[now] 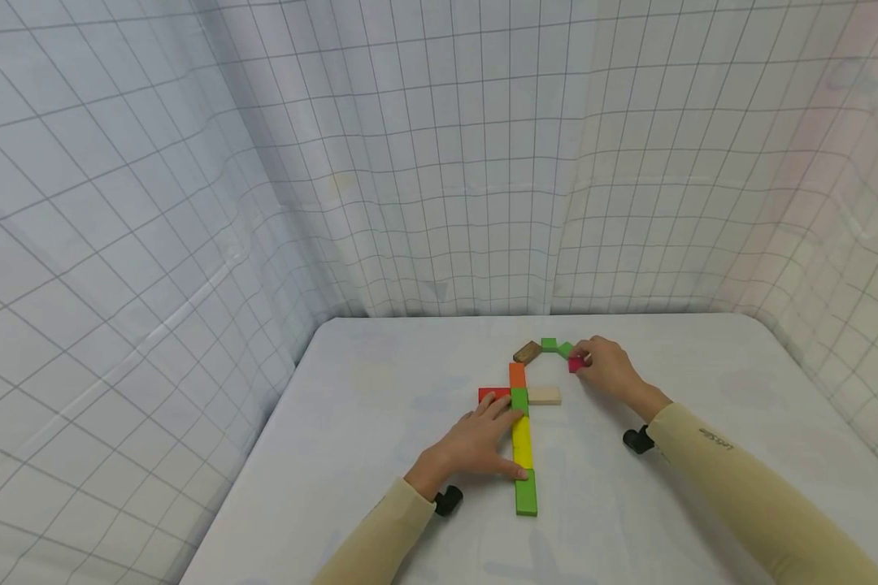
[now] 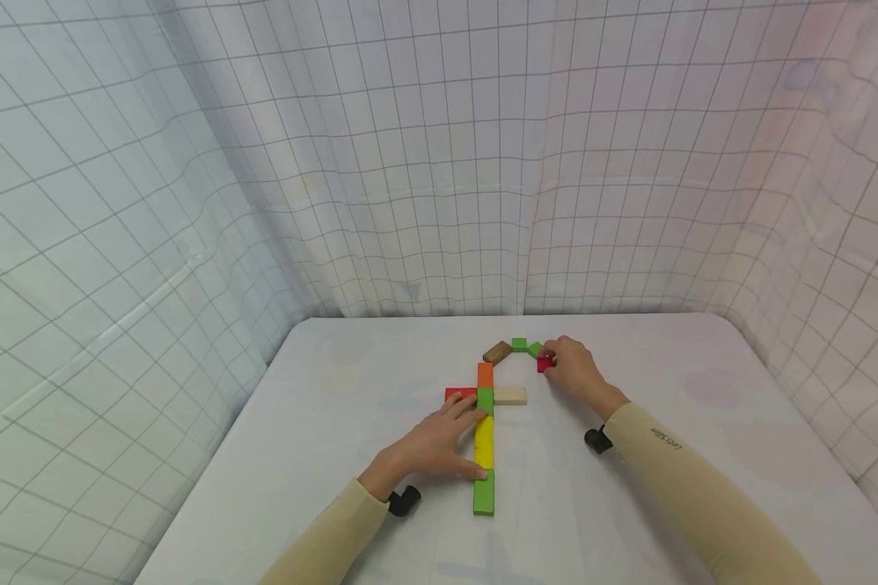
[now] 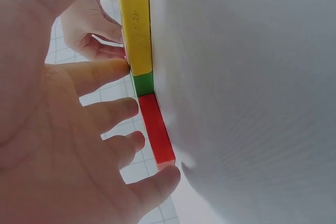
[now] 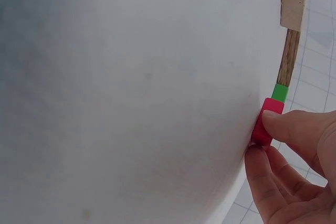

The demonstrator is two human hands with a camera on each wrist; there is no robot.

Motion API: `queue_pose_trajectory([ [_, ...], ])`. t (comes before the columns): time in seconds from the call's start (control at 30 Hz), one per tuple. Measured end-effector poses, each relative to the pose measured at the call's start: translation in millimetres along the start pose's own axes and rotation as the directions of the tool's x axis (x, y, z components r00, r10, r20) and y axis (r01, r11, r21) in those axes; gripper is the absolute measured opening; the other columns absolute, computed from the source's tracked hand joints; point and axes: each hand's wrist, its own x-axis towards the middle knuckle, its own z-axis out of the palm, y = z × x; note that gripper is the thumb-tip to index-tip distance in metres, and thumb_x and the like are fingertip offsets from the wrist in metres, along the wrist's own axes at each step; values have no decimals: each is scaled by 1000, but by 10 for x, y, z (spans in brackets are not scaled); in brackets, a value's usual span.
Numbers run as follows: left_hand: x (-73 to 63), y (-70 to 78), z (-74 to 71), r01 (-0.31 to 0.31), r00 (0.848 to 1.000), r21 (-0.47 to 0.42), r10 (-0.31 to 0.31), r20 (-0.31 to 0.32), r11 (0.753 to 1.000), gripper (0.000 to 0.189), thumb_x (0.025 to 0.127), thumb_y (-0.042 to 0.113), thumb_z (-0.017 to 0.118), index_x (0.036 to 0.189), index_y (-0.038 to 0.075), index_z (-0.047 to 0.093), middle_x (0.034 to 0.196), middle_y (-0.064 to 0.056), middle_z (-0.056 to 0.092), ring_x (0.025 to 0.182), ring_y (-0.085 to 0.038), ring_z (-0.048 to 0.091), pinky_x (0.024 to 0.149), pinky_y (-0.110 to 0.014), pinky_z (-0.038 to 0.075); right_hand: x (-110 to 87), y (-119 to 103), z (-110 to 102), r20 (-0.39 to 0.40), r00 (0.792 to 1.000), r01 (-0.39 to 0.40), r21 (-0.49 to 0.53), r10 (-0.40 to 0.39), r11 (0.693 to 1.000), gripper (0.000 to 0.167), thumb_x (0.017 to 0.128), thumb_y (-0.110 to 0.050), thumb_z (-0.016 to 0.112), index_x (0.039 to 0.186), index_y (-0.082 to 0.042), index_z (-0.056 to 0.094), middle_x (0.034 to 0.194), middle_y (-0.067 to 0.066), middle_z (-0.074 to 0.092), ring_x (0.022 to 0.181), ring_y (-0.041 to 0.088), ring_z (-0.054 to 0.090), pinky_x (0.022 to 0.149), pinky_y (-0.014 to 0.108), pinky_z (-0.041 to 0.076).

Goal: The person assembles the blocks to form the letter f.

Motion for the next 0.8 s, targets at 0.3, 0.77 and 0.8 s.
queue_pose_trajectory([
  [0.3, 24, 28, -22, -10, 1000, 6, 10, -1, 1000, 97, 78, 70, 72, 157, 25, 36, 167, -3, 18, 153, -28, 11, 114, -60, 29, -30, 46, -22, -1, 1000, -3, -8, 3, 1000, 29, 81, 2, 76, 110, -2, 73, 101, 14, 64, 92, 31, 66, 77, 44, 56],
  [0.77, -96, -13, -226, 40, 984, -72, -52, -172, 997, 76, 91, 55, 69, 153, 19, 44, 161, -9, 33, 150, -31, 22, 115, -53, 31, -208, -212, -197, 2, 1000, 25, -82, -25, 996, 34, 92, -15, 72, 124, -4, 69, 115, 21, 64, 101, 39, 63, 81, 52, 55],
  [0.8, -107, -18, -249, 45, 981, -60, -56, -188, 997, 74, 92, 54, 68, 153, 20, 44, 160, -9, 34, 150, -31, 23, 115, -53, 31, -235, -228, -213, -1, 1000, 30, -87, -30, 996, 34, 93, -16, 72, 125, -4, 68, 116, 21, 64, 102, 39, 63, 82, 53, 55],
])
